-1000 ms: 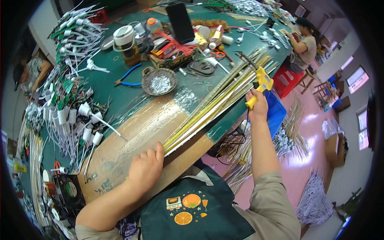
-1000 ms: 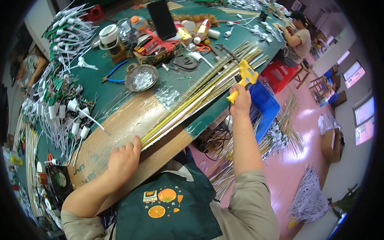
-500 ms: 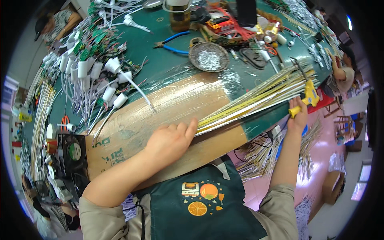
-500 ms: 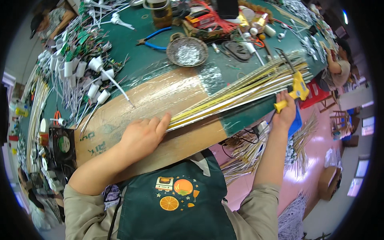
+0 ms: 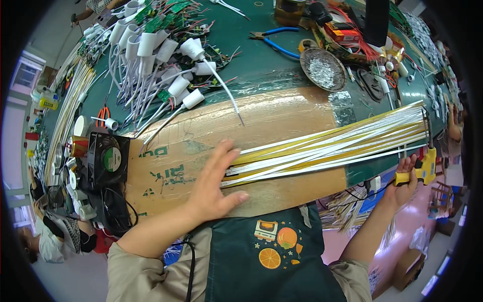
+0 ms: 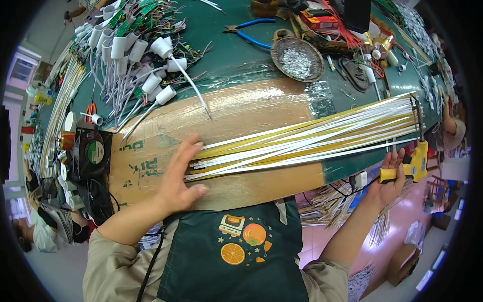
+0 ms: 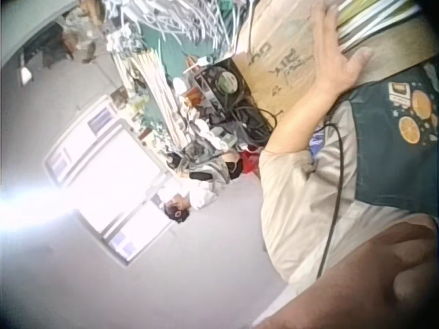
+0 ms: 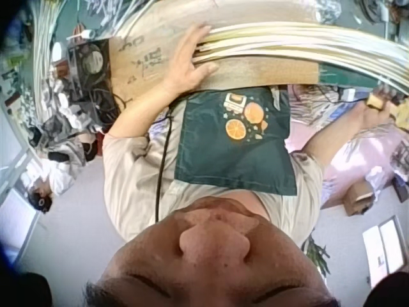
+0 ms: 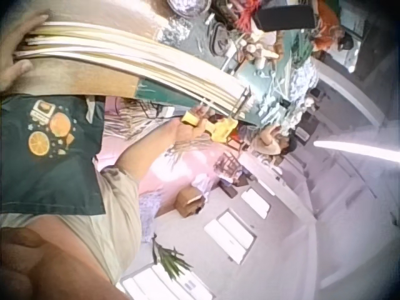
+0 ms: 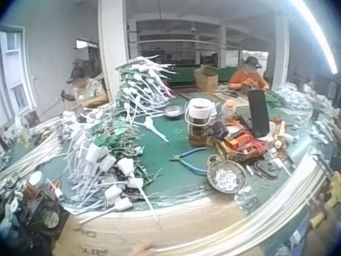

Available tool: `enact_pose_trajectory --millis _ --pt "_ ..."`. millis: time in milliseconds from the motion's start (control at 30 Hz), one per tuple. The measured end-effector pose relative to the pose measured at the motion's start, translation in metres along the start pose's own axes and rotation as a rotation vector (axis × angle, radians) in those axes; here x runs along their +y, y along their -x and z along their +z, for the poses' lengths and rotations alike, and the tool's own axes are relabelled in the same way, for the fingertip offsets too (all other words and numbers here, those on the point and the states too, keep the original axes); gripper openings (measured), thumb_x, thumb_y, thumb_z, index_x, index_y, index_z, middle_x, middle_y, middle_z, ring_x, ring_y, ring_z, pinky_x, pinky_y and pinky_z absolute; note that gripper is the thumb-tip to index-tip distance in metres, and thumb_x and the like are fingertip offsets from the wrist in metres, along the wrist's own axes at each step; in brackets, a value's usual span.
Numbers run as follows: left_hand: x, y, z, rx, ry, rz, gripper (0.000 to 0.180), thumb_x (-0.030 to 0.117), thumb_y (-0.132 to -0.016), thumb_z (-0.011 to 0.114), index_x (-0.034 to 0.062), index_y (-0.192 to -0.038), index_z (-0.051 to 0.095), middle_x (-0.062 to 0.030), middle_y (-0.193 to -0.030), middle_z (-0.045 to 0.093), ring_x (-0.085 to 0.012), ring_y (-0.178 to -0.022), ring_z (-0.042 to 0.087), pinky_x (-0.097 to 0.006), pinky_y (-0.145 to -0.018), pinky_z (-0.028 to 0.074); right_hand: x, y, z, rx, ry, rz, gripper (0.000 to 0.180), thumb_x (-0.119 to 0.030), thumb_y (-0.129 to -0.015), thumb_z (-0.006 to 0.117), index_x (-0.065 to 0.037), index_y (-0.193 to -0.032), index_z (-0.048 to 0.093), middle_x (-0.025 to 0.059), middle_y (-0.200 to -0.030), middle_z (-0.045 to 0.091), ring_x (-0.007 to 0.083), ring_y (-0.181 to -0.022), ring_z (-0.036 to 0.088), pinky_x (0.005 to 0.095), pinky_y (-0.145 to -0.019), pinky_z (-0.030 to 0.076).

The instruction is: The person arranges LED strips on the workbench and solders wires from power driver assemblies onto the ends of the strips using a soldering iron.

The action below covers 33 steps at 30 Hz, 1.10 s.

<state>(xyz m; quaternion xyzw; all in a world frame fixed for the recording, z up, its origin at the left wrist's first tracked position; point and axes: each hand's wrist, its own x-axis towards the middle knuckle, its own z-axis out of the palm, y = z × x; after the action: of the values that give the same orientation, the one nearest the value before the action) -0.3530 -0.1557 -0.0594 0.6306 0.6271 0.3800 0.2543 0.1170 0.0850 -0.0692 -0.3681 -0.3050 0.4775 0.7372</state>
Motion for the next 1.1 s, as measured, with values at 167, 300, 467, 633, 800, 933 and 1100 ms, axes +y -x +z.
enact_pose_trajectory --millis 167,300,467,633,800,933,1100 --pt "0.011 -0.015 0.024 0.127 0.177 -0.070 0.076 0.044 -0.088 0.069 -0.0006 -0.143 0.042 -0.0275 -0.152 0.036 -0.0427 -0.144 0.033 -0.047 -0.117 0.028 0.019 0.035 0.029 -0.220 -0.114 0.108 0.045 -0.010 -0.098 0.049 0.010 -0.138 0.041 0.0180 -0.133 0.055 0.0215 -0.104 0.059 0.0352 -0.095 0.054" --pt "0.012 -0.021 0.033 0.127 0.174 -0.008 0.070 0.041 -0.092 0.065 -0.0015 -0.143 0.043 -0.0271 -0.152 0.036 -0.0404 -0.143 0.035 -0.045 -0.116 0.028 0.043 0.078 0.080 -0.285 -0.132 0.162 0.049 -0.011 -0.094 0.053 0.004 -0.139 0.042 0.0152 -0.127 0.057 0.0186 -0.094 0.060 0.0336 -0.087 0.052" --pt "0.025 -0.018 0.021 0.062 0.236 -0.099 0.068 0.037 -0.089 0.070 -0.0002 -0.140 0.045 -0.0262 -0.150 0.039 -0.0432 -0.141 0.036 -0.048 -0.116 0.030 0.058 0.114 0.109 -0.409 -0.047 0.262 0.038 -0.020 -0.094 0.056 -0.001 -0.125 0.048 0.0091 -0.106 0.061 0.0145 -0.078 0.058 0.0323 -0.070 0.050" --pt "0.012 -0.014 -0.005 -0.065 -0.046 0.049 0.059 0.031 -0.089 0.071 0.0000 -0.136 0.050 -0.0235 -0.146 0.044 -0.0423 -0.138 0.041 -0.050 -0.115 0.032 0.058 0.146 0.127 -0.457 -0.050 0.343 0.044 -0.021 -0.095 0.054 0.002 -0.130 0.040 0.0094 -0.095 0.054 0.0131 -0.067 0.053 0.0282 -0.059 0.048" --pt "0.006 -0.008 -0.014 -0.285 -0.425 0.087 0.069 0.043 -0.089 0.068 0.0054 -0.143 0.048 -0.0187 -0.153 0.040 -0.0395 -0.144 0.033 -0.057 -0.118 0.024 0.060 0.160 0.119 -0.607 -0.056 0.416 0.047 -0.025 -0.097 0.054 0.000 -0.134 0.039 0.0093 -0.093 0.054 0.0139 -0.061 0.052 0.0276 -0.054 0.047" --pt "0.009 0.003 -0.008 -0.303 -0.494 0.183 0.076 0.052 -0.087 0.066 0.0090 -0.147 0.045 -0.0133 -0.156 0.039 -0.0349 -0.145 0.033 -0.057 -0.119 0.021 0.036 0.145 0.107 -0.575 -0.094 0.396 0.051 -0.021 -0.097 0.056 -0.002 -0.140 0.037 0.0101 -0.094 0.055 0.0148 -0.065 0.052 0.0285 -0.058 0.048" --pt "0.005 -0.005 -0.006 -0.272 -0.553 0.135 0.081 0.056 -0.085 0.065 0.0084 -0.147 0.044 -0.0131 -0.154 0.041 -0.0342 -0.146 0.033 -0.057 -0.120 0.019 -0.073 0.054 0.056 -0.707 -0.060 0.096 0.057 -0.019 -0.098 0.056 -0.002 -0.147 0.034 0.0090 -0.108 0.055 0.0149 -0.089 0.052 0.0273 -0.074 0.048"
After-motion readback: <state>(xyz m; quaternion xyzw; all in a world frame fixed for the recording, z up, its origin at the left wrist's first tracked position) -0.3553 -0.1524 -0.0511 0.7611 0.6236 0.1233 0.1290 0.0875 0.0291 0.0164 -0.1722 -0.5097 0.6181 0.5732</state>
